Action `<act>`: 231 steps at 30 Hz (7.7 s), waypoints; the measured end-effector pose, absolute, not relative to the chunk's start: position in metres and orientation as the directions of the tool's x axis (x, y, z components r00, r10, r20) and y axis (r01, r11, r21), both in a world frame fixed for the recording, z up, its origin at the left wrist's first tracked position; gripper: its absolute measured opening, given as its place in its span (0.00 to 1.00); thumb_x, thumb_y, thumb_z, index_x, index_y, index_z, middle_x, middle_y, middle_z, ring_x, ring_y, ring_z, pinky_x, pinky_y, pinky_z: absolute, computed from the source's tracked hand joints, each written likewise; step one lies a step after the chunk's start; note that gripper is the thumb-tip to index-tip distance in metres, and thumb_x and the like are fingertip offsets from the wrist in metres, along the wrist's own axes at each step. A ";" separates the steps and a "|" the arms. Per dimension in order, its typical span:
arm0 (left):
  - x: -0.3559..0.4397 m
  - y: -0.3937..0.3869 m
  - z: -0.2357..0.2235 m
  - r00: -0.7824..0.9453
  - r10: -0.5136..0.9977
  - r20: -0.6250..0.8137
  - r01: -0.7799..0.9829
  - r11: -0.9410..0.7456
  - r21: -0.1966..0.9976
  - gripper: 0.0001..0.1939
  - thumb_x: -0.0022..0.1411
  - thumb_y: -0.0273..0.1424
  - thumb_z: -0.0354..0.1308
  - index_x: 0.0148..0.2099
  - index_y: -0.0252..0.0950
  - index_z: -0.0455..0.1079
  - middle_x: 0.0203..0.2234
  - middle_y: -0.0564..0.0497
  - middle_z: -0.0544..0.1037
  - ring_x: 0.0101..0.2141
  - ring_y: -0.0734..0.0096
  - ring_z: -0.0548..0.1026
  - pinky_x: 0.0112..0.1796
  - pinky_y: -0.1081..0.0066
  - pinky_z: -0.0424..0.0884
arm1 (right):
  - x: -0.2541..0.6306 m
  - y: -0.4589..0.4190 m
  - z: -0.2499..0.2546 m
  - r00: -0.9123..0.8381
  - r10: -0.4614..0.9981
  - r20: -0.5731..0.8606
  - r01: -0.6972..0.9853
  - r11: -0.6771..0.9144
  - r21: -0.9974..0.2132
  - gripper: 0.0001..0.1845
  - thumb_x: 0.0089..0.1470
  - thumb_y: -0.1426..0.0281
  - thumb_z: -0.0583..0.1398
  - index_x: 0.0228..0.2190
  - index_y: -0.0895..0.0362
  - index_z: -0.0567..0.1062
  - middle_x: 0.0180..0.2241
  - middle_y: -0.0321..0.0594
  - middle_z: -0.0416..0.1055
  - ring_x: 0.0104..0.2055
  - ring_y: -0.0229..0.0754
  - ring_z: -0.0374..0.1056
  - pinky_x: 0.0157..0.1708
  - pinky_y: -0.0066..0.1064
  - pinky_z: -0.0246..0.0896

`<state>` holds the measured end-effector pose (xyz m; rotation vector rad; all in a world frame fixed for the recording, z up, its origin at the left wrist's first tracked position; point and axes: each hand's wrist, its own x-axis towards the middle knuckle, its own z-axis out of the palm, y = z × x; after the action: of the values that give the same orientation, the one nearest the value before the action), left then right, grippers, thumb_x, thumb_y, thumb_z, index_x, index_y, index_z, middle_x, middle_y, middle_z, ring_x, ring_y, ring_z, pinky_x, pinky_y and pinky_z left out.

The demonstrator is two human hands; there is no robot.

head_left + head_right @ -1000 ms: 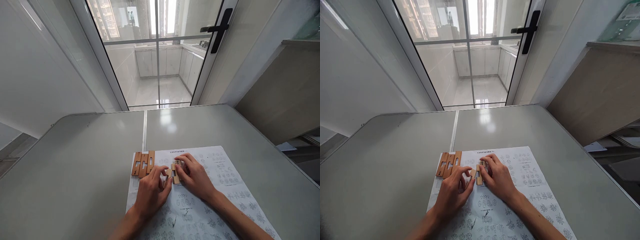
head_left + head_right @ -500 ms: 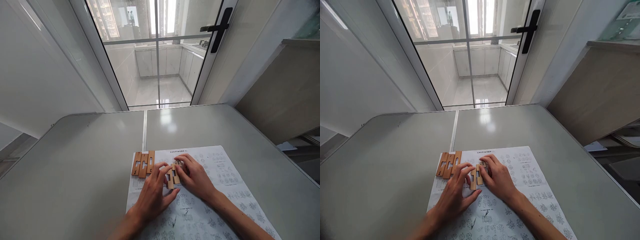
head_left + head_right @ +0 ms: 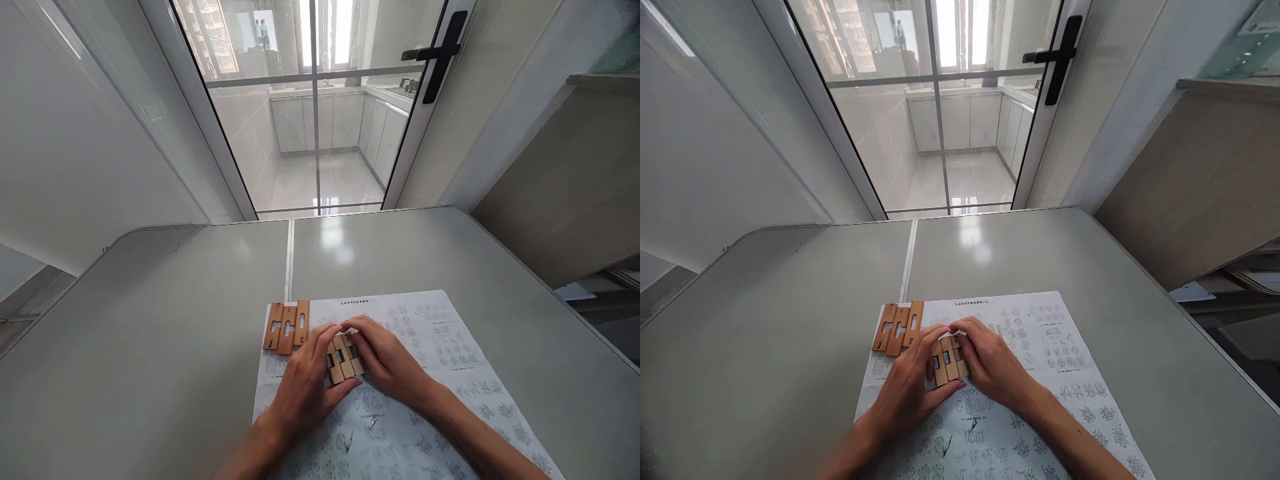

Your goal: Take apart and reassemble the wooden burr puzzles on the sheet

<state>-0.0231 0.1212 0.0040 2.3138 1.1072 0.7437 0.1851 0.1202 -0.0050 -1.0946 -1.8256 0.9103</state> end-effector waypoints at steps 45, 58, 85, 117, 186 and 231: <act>-0.038 0.141 0.003 0.404 0.841 0.360 0.614 -0.541 0.575 0.31 0.64 0.29 0.69 0.65 0.45 0.62 0.58 0.45 0.77 0.57 0.53 0.78 0.54 0.55 0.77 | 0.182 0.117 -0.008 -0.235 0.920 0.313 0.437 0.387 -0.812 0.14 0.71 0.73 0.52 0.54 0.50 0.68 0.50 0.45 0.71 0.34 0.41 0.72 0.37 0.36 0.72; -0.037 0.145 0.001 0.522 0.789 0.325 0.658 -0.614 0.435 0.34 0.63 0.28 0.71 0.66 0.44 0.62 0.62 0.45 0.74 0.57 0.53 0.76 0.55 0.55 0.73 | 0.180 0.117 -0.005 -0.267 0.921 0.284 0.436 0.378 -0.816 0.10 0.71 0.73 0.52 0.49 0.51 0.69 0.44 0.42 0.74 0.35 0.41 0.72 0.36 0.34 0.68; -0.024 0.129 -0.003 0.615 0.584 0.530 0.440 -0.812 0.385 0.08 0.67 0.21 0.56 0.44 0.38 0.66 0.19 0.63 0.68 0.18 0.77 0.67 0.24 0.74 0.62 | 0.183 0.116 -0.013 -0.353 0.838 0.415 0.449 0.541 -0.711 0.10 0.66 0.78 0.54 0.40 0.53 0.73 0.34 0.36 0.75 0.31 0.38 0.70 0.31 0.30 0.62; -0.024 0.130 -0.004 0.679 0.586 0.443 0.460 -0.809 0.367 0.11 0.68 0.21 0.53 0.32 0.39 0.62 0.21 0.59 0.70 0.20 0.76 0.66 0.25 0.72 0.62 | 0.184 0.114 -0.017 -0.388 0.832 0.397 0.461 0.548 -0.698 0.10 0.67 0.77 0.54 0.40 0.53 0.73 0.34 0.37 0.78 0.31 0.39 0.72 0.32 0.31 0.63; -0.023 0.129 -0.001 0.681 0.585 0.441 0.471 -0.810 0.349 0.12 0.69 0.21 0.52 0.32 0.39 0.63 0.20 0.59 0.69 0.20 0.75 0.64 0.25 0.72 0.62 | 0.184 0.114 -0.012 -0.400 0.822 0.406 0.466 0.564 -0.682 0.10 0.67 0.77 0.53 0.40 0.53 0.72 0.32 0.35 0.76 0.30 0.38 0.69 0.30 0.30 0.60; -0.044 0.153 0.019 0.217 0.731 0.646 0.705 -0.575 0.414 0.04 0.70 0.25 0.58 0.45 0.40 0.69 0.36 0.50 0.78 0.41 0.60 0.75 0.46 0.60 0.70 | 0.184 0.115 -0.014 -0.382 0.827 0.413 0.474 0.559 -0.680 0.11 0.67 0.77 0.54 0.42 0.54 0.74 0.34 0.37 0.78 0.29 0.38 0.70 0.29 0.30 0.60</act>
<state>-0.0442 0.1527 0.0185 2.4268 1.4327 1.3173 0.1839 0.1152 -0.0141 -1.0418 -2.0399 0.5957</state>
